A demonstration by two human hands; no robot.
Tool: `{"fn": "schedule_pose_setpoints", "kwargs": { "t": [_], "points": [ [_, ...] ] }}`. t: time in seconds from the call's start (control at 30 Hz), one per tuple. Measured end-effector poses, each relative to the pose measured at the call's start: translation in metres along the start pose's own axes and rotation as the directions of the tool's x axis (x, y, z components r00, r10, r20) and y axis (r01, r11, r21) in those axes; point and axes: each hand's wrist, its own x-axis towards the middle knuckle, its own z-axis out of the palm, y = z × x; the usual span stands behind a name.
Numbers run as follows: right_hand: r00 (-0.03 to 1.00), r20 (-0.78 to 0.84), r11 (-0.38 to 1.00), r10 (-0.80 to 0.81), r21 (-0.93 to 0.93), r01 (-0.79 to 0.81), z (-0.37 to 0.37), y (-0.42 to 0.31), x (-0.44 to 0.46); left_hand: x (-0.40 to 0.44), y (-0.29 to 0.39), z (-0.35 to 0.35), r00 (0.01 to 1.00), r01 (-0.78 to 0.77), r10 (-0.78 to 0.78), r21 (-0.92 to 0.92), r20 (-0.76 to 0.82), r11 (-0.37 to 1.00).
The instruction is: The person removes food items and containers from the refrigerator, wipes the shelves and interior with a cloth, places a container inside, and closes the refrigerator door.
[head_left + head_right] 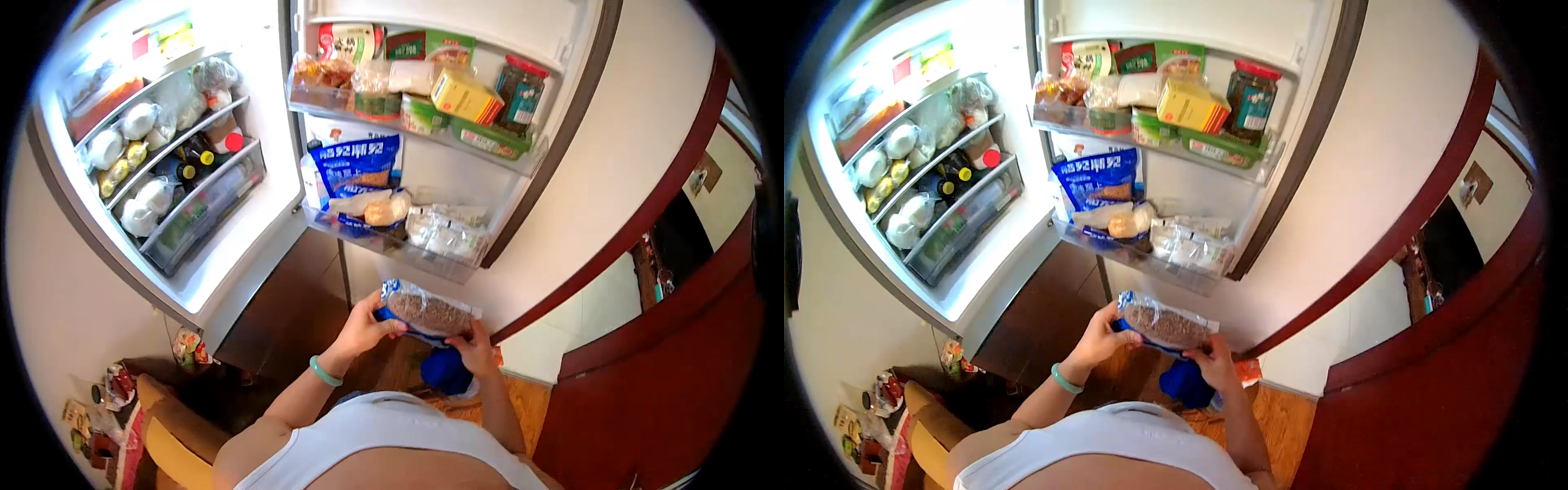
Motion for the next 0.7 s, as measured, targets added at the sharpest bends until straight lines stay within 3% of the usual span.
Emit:
{"fn": "schedule_pose_setpoints", "kwargs": {
  "t": [0.03,0.1,0.13,0.2,0.27,0.33,0.4,0.43,0.47,0.5,0.53,0.57,0.6,0.63,0.7],
  "points": [
    [1.0,0.01,1.0,-0.024,-0.006,0.024,-0.001,-0.002,-0.001,-0.001,0.004,0.002,1.0,-0.025,0.025,0.005,-0.009,1.0],
    [0.983,-0.079,0.958,-0.164,0.223,0.177,0.005,-0.016,-0.007,-0.004,0.011,0.004,0.997,0.064,-0.07,0.121,0.042,0.991],
    [0.98,-0.065,0.955,-0.187,0.221,0.197,0.001,-0.01,-0.009,-0.006,0.008,0.007,0.999,0.042,-0.046,0.125,0.029,0.991],
    [0.98,0.004,0.973,-0.199,0.117,0.197,-0.006,-0.001,-0.009,-0.008,0.004,0.011,0.981,-0.188,0.192,0.371,0.028,0.909],
    [0.993,0.004,0.967,-0.121,0.226,0.117,-0.005,-0.004,-0.01,-0.012,0.011,0.012,0.986,-0.161,0.165,0.401,0.026,0.902],
    [0.984,0.085,0.977,-0.155,0.161,0.14,-0.007,0.005,-0.013,-0.011,0.014,0.01,0.984,-0.159,0.137,0.216,0.11,0.963],
    [0.991,0.074,0.985,-0.113,0.138,0.102,-0.007,0.008,-0.014,-0.006,0.009,0.002,0.979,-0.077,0.037,0.2,0.199,0.977],
    [0.995,0.072,0.992,-0.067,0.116,0.058,-0.006,0.011,-0.018,-0.005,0.011,0.002,0.974,-0.139,0.099,0.195,0.203,0.971],
    [0.996,0.066,0.998,0.055,-0.022,-0.053,-0.007,0.008,-0.016,-0.004,0.016,0.001,0.967,-0.185,0.144,0.187,0.21,0.965],
    [0.999,-0.022,0.999,-0.035,0.001,0.035,0.0,-0.007,-0.019,0.003,0.014,-0.006,0.943,-0.262,0.196,0.236,0.27,0.936],
    [0.971,0.017,0.937,0.237,-0.269,-0.224,-0.002,-0.044,-0.017,0.003,0.026,0.002,0.958,-0.128,0.112,0.042,0.264,0.991],
    [0.968,-0.006,0.95,0.251,-0.191,-0.248,0.003,-0.024,-0.016,0.007,0.027,0.0,0.955,-0.044,0.028,0.047,0.295,0.998],
    [0.994,-0.039,0.992,0.107,-0.069,-0.109,0.012,0.008,-0.013,0.015,0.012,-0.006,0.968,-0.111,0.063,0.185,0.244,0.976],
    [0.99,-0.044,0.99,0.131,0.049,-0.128,0.021,0.003,-0.013,0.016,0.017,-0.004,0.981,-0.003,-0.048,0.258,0.19,0.966],
    [0.997,-0.078,0.994,-0.022,0.108,0.031,0.04,0.01,-0.012,0.021,0.009,-0.013,0.984,0.033,-0.083,0.294,0.159,0.955]
  ]
}}
